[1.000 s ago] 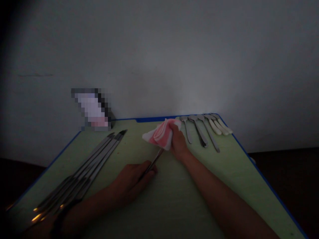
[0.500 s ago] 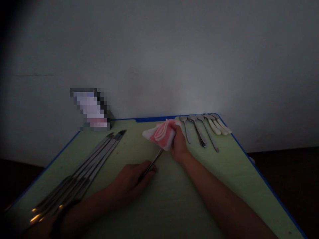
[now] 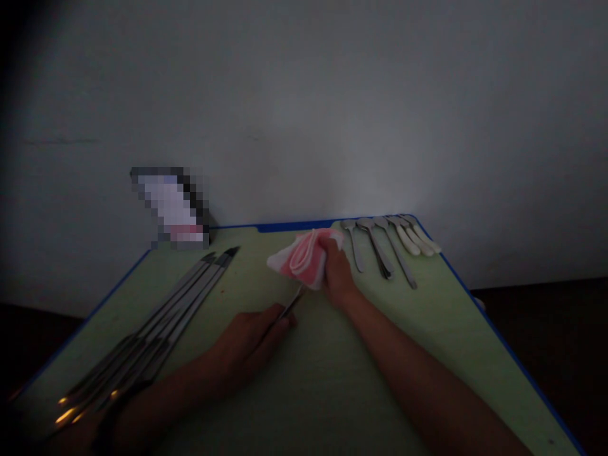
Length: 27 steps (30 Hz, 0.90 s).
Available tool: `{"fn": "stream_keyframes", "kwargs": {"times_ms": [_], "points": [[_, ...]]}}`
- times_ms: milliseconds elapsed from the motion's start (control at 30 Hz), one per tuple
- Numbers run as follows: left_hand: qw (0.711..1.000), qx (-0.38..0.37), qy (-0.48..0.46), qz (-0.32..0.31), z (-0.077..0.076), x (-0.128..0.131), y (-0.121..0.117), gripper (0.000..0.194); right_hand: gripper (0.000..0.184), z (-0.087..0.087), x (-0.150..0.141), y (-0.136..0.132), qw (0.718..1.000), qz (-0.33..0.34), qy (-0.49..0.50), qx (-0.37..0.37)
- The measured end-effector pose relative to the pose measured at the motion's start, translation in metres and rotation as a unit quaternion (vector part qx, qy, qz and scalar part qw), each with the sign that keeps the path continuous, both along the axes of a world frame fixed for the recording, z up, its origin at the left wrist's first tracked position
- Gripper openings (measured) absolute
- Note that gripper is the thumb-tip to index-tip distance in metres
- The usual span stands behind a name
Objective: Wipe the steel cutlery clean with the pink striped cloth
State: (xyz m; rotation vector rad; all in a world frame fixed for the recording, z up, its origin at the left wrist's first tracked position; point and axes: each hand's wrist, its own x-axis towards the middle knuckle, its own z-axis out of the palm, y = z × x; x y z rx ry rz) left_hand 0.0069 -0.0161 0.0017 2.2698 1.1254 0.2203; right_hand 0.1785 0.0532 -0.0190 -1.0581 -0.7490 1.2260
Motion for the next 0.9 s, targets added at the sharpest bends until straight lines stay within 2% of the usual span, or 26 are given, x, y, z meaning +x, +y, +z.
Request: {"fn": "stream_keyframes", "kwargs": {"times_ms": [67, 133, 300, 367, 467, 567, 633, 767, 833, 900], "points": [[1.0, -0.01, 0.004, 0.015, 0.0, 0.0, 0.002, 0.029, 0.025, 0.002, -0.003, -0.006, 0.996, -0.002, -0.088, 0.009], [1.0, -0.016, 0.004, 0.026, -0.001, 0.0, 0.003, 0.027, 0.027, 0.004, -0.006, -0.01, 0.991, 0.011, -0.131, 0.026], [0.999, -0.027, -0.02, 0.04, 0.0, 0.001, 0.005, 0.026, 0.034, 0.002, -0.008, -0.011, 0.989, 0.033, -0.142, 0.038], [0.998, -0.039, -0.028, 0.04, 0.0, 0.001, 0.006, 0.028, 0.036, -0.001, -0.006, -0.007, 0.993, 0.017, -0.119, 0.02], [0.996, -0.066, -0.058, 0.026, 0.002, -0.001, 0.006, 0.032, 0.043, -0.006, -0.005, 0.002, 1.0, -0.024, -0.004, 0.001], [0.989, -0.104, -0.101, 0.012, 0.005, -0.004, 0.006, 0.035, 0.042, -0.006, -0.002, 0.011, 0.989, -0.072, 0.127, 0.015], [0.983, -0.136, -0.119, 0.007, 0.006, -0.005, 0.005, 0.035, 0.039, -0.004, 0.001, 0.015, 0.981, -0.07, 0.176, 0.035], [0.968, -0.199, -0.15, 0.019, 0.006, -0.007, 0.006, 0.034, 0.039, -0.006, 0.005, 0.016, 0.982, -0.05, 0.176, 0.042], [0.962, -0.213, -0.165, 0.033, 0.004, -0.007, 0.006, 0.034, 0.042, -0.01, 0.004, 0.015, 0.99, -0.048, 0.128, 0.028], [0.959, -0.215, -0.181, 0.048, 0.001, -0.006, 0.007, 0.035, 0.044, -0.012, 0.002, 0.013, 0.997, -0.017, 0.071, 0.015]]}}
